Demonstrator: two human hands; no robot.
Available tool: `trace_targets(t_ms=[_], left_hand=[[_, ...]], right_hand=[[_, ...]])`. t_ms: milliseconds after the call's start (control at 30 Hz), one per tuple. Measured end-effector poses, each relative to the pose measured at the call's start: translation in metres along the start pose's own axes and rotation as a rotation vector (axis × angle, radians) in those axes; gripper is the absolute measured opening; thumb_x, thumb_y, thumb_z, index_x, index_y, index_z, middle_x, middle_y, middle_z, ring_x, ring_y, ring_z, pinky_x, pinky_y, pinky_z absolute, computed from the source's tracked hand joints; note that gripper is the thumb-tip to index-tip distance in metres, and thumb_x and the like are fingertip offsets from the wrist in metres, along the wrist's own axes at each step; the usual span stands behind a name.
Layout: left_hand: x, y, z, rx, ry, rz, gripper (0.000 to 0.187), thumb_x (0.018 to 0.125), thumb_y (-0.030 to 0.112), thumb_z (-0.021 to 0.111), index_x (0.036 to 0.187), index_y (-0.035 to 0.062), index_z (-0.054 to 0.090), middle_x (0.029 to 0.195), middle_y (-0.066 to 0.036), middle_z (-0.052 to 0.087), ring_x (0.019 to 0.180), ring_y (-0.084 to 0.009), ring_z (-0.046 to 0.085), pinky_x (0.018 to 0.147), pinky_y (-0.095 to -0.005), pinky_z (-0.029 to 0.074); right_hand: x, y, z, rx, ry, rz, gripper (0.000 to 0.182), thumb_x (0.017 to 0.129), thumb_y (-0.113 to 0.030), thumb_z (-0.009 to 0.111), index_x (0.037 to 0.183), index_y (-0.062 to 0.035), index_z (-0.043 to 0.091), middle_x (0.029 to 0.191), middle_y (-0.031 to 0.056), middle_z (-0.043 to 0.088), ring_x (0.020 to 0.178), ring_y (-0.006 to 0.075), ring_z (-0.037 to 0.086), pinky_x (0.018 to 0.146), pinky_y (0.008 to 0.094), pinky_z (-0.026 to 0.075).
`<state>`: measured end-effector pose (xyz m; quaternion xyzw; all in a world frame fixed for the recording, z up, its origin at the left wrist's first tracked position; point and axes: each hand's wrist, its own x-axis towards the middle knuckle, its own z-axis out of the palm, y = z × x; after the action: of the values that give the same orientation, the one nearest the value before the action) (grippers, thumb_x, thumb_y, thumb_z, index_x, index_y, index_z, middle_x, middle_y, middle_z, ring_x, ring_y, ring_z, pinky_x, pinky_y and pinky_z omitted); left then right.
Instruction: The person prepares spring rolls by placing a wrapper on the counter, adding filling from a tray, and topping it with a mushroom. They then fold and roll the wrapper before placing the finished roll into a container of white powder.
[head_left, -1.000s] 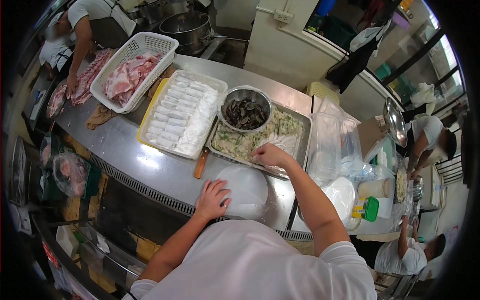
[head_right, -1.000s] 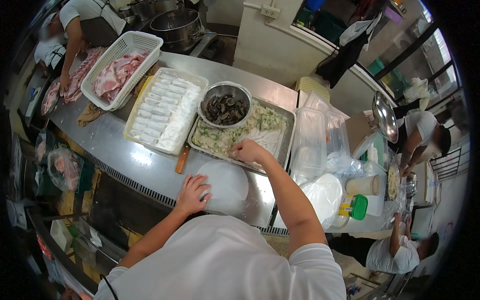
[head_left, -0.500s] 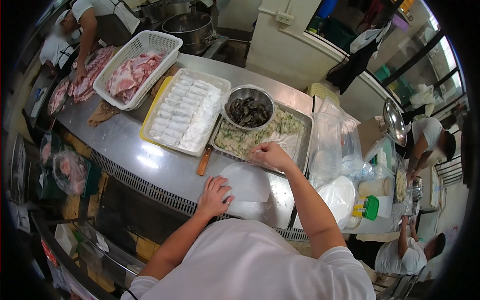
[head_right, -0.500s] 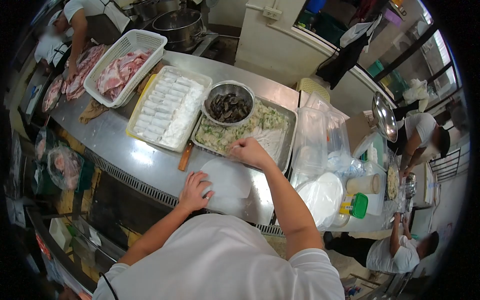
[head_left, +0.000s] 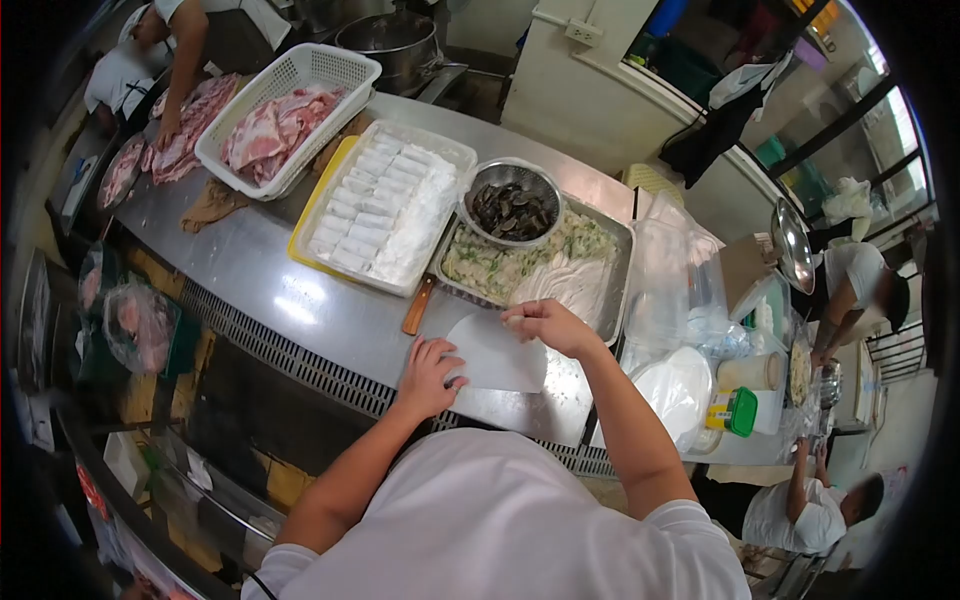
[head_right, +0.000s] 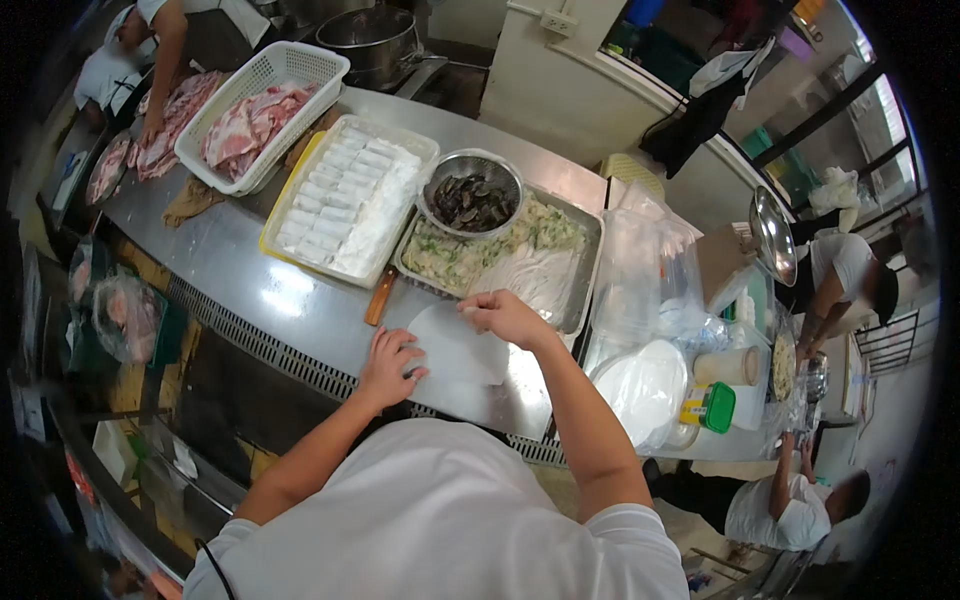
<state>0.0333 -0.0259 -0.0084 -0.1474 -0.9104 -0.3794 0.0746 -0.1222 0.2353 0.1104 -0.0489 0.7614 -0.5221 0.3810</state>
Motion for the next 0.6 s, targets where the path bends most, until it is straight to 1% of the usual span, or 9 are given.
trace_targets(t_ms=[33,133,233,267,367,400,500,600], left_hand=[[0.0,-0.001,-0.002,-0.008,-0.003,-0.002,0.034,0.083,0.024,0.09,0.112,0.012,0.077,0.134,-0.01,0.063,0.137,-0.0343,0.056,0.127,-0.0639,0.031],[0.0,-0.006,-0.002,-0.03,0.002,0.017,0.033,0.084,0.021,0.089,0.113,0.0118,0.077,0.135,-0.01,0.064,0.137,-0.0343,0.056,0.128,-0.0634,0.031],[0.002,-0.006,-0.003,-0.036,0.009,0.027,0.032,0.084,0.019,0.088,0.113,0.0115,0.077,0.136,-0.01,0.064,0.138,-0.0346,0.056,0.128,-0.063,0.031],[0.001,-0.005,-0.004,-0.035,0.01,0.027,0.032,0.084,0.019,0.088,0.113,0.0115,0.077,0.136,-0.01,0.064,0.138,-0.0347,0.056,0.128,-0.0628,0.031],[0.001,-0.004,-0.006,-0.035,0.01,0.021,0.032,0.084,0.019,0.088,0.113,0.0113,0.077,0.137,-0.01,0.065,0.14,-0.0344,0.056,0.129,-0.0624,0.031],[0.001,-0.003,-0.006,-0.036,0.007,0.021,0.032,0.084,0.019,0.088,0.113,0.0113,0.077,0.137,-0.01,0.065,0.14,-0.0344,0.056,0.129,-0.0622,0.031],[0.001,-0.004,-0.007,-0.029,-0.001,0.021,0.033,0.084,0.02,0.089,0.114,0.0114,0.077,0.137,-0.01,0.065,0.14,-0.0345,0.056,0.129,-0.0617,0.031],[0.001,-0.006,-0.005,-0.024,-0.01,0.021,0.033,0.084,0.02,0.089,0.115,0.0119,0.078,0.138,-0.01,0.065,0.141,-0.0347,0.055,0.129,-0.0618,0.031]], right_hand=[[-0.006,0.007,0.009,0.071,-0.015,0.007,0.031,0.099,-0.01,0.071,0.126,0.004,0.079,0.098,0.011,0.079,0.088,0.0182,0.069,0.085,0.0335,0.057],[-0.018,0.032,0.04,-0.22,-0.036,-0.185,0.03,0.099,-0.004,0.068,0.126,0.005,0.079,0.103,0.0168,0.08,0.092,0.0258,0.073,0.087,0.0365,0.058],[-0.027,0.045,0.076,-0.457,-0.015,-0.256,0.032,0.101,-0.005,0.069,0.131,0.0008,0.078,0.117,0.0197,0.08,0.107,0.0333,0.076,0.095,0.0373,0.06],[-0.026,0.05,0.087,-0.561,0.019,-0.341,0.026,0.099,-0.006,0.072,0.122,0.0,0.081,0.118,0.0236,0.078,0.105,0.0384,0.076,0.094,0.0413,0.06],[-0.02,0.076,0.109,-0.675,0.143,-0.457,0.019,0.093,-0.006,0.076,0.111,-0.0006,0.082,0.11,0.0215,0.077,0.101,0.0398,0.073,0.092,0.0457,0.06],[-0.018,0.083,0.113,-0.69,0.211,-0.543,0.016,0.089,-0.007,0.08,0.103,-0.0022,0.082,0.099,0.0169,0.074,0.098,0.0377,0.071,0.09,0.0474,0.059],[-0.032,0.073,0.12,-0.734,0.363,-0.6,0.017,0.088,-0.009,0.082,0.104,-0.0044,0.083,0.097,0.0134,0.07,0.101,0.0358,0.069,0.09,0.0454,0.059],[-0.04,0.077,0.121,-0.752,0.398,-0.503,0.02,0.088,-0.011,0.083,0.107,-0.0062,0.083,0.101,0.0119,0.068,0.102,0.0347,0.067,0.091,0.0437,0.058]])
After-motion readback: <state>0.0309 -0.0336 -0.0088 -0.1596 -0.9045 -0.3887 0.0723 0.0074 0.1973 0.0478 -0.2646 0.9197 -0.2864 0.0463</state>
